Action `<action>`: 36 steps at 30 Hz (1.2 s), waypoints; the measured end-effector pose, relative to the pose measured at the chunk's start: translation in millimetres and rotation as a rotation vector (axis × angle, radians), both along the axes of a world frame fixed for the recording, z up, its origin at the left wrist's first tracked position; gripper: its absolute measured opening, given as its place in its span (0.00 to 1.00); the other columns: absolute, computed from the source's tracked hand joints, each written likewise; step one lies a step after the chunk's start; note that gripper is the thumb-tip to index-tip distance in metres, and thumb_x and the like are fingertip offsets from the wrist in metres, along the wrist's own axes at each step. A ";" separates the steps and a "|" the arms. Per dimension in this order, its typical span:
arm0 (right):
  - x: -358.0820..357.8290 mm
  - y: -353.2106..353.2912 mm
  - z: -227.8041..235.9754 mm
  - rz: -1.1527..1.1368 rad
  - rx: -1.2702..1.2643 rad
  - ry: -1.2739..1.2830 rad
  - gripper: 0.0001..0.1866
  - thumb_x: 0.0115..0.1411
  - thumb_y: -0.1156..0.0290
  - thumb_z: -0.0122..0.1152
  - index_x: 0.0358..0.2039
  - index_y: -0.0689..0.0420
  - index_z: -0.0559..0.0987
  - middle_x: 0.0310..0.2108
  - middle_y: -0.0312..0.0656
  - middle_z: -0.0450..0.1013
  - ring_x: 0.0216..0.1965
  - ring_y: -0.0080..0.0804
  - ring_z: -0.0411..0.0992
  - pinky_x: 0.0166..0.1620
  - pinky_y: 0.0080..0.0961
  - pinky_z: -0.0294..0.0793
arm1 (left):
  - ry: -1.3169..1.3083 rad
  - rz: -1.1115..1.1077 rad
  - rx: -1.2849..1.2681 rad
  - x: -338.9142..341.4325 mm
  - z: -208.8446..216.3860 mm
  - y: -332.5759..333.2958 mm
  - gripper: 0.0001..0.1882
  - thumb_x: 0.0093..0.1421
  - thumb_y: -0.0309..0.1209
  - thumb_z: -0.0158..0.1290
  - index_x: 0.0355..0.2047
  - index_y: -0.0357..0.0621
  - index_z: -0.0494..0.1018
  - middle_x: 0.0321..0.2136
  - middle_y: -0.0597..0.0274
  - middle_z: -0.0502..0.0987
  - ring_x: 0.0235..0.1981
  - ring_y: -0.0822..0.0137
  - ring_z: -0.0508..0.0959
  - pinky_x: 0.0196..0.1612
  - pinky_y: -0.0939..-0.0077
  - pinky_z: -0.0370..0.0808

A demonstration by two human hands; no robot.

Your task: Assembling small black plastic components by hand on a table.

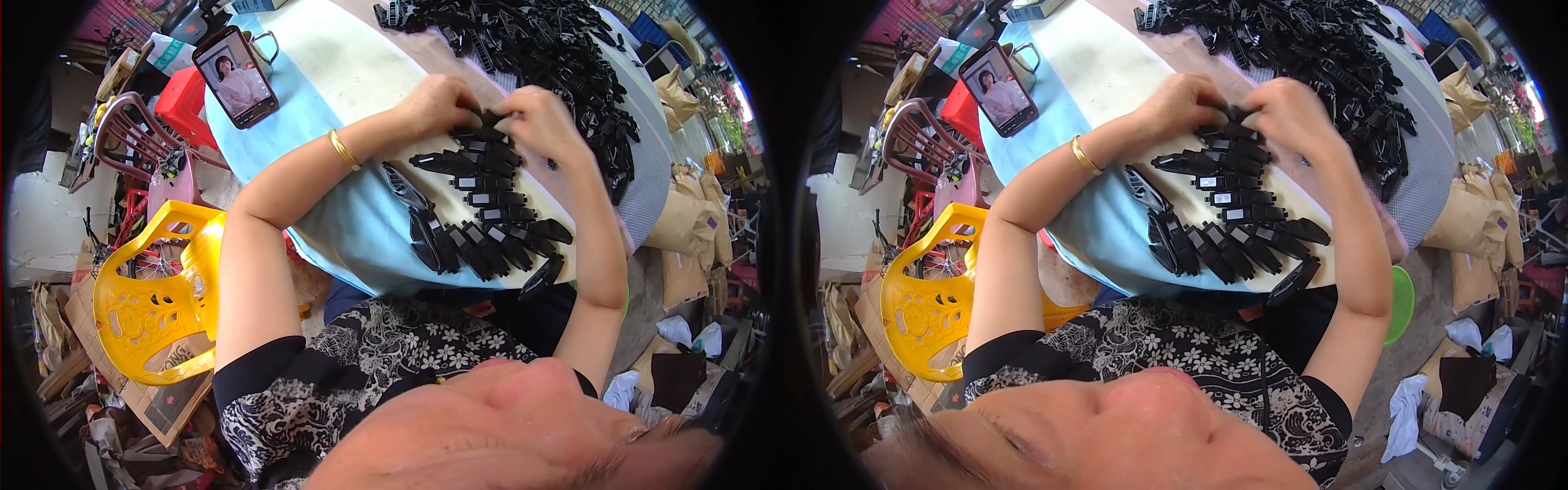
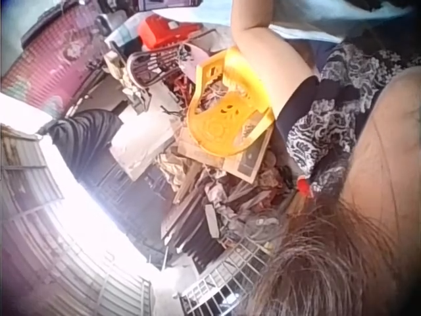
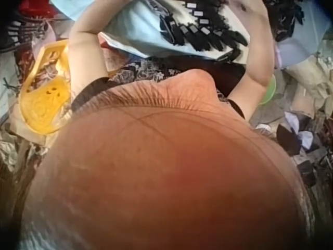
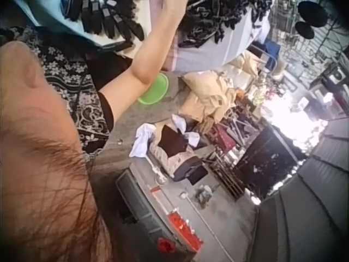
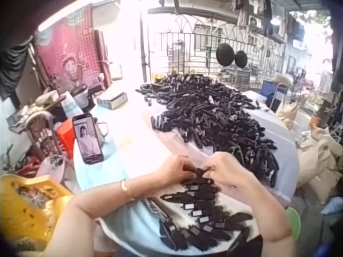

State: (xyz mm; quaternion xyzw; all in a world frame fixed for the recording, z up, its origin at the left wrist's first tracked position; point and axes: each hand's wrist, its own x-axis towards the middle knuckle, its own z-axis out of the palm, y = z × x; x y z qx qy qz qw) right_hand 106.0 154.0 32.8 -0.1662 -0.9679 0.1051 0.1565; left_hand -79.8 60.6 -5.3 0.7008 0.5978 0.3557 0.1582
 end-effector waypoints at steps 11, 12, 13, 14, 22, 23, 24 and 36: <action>1.7 -12.1 11.3 -0.034 -0.397 0.029 0.09 0.48 0.71 0.62 0.26 0.63 0.78 0.19 0.47 0.70 0.20 0.39 0.67 0.27 0.29 0.66 | 0.314 0.225 0.018 -42.2 26.8 68.2 0.28 0.48 0.50 0.59 0.41 0.39 0.74 0.32 0.50 0.76 0.35 0.57 0.77 0.42 0.69 0.73; 2.7 -12.4 10.9 -0.065 -0.358 0.041 0.10 0.49 0.67 0.63 0.25 0.61 0.78 0.18 0.48 0.70 0.20 0.43 0.68 0.27 0.32 0.66 | 0.337 0.321 0.070 -42.4 21.8 78.1 0.30 0.47 0.52 0.59 0.42 0.41 0.74 0.35 0.48 0.74 0.37 0.54 0.75 0.43 0.67 0.73; 3.8 -10.9 10.4 -0.068 -0.355 0.049 0.10 0.49 0.67 0.63 0.25 0.61 0.78 0.18 0.48 0.70 0.20 0.43 0.68 0.27 0.32 0.66 | 0.361 0.416 0.126 -41.2 14.9 86.9 0.32 0.46 0.54 0.58 0.43 0.42 0.74 0.39 0.46 0.72 0.40 0.52 0.74 0.44 0.65 0.73; 1.9 -8.5 8.8 -0.083 -0.274 0.014 0.10 0.49 0.66 0.63 0.25 0.61 0.78 0.18 0.48 0.70 0.21 0.43 0.69 0.27 0.33 0.66 | 0.429 0.476 0.007 -37.4 13.5 92.4 0.30 0.46 0.53 0.58 0.44 0.44 0.74 0.47 0.44 0.66 0.45 0.49 0.71 0.46 0.63 0.72; 3.8 -1.4 -4.3 -0.012 -0.124 0.146 0.10 0.50 0.68 0.61 0.30 0.61 0.79 0.22 0.47 0.71 0.24 0.40 0.70 0.30 0.32 0.69 | 0.558 0.529 0.084 -36.4 -5.8 97.8 0.14 0.50 0.32 0.53 0.39 0.45 0.74 0.40 0.47 0.68 0.41 0.49 0.73 0.43 0.61 0.73; 4.7 1.7 -6.6 0.008 -0.084 0.210 0.10 0.51 0.70 0.61 0.32 0.62 0.78 0.22 0.46 0.70 0.20 0.36 0.68 0.27 0.29 0.67 | 0.498 0.468 0.075 -34.4 -4.8 89.9 0.14 0.50 0.32 0.52 0.38 0.45 0.74 0.40 0.49 0.69 0.41 0.50 0.74 0.42 0.62 0.73; 4.8 3.3 -6.6 0.004 -0.085 0.213 0.10 0.51 0.70 0.61 0.32 0.62 0.78 0.22 0.46 0.70 0.20 0.36 0.68 0.27 0.29 0.67 | 0.438 0.408 0.065 -31.8 -4.6 81.1 0.13 0.50 0.31 0.52 0.37 0.45 0.74 0.39 0.50 0.69 0.40 0.51 0.74 0.42 0.62 0.73; -7.4 4.2 -15.2 -0.029 0.086 0.099 0.14 0.42 0.79 0.55 0.33 0.61 0.77 0.38 0.44 0.73 0.38 0.41 0.70 0.41 0.32 0.71 | 0.050 0.105 0.225 11.1 9.3 -0.7 0.15 0.44 0.20 0.55 0.35 0.39 0.69 0.41 0.50 0.66 0.39 0.49 0.73 0.43 0.65 0.72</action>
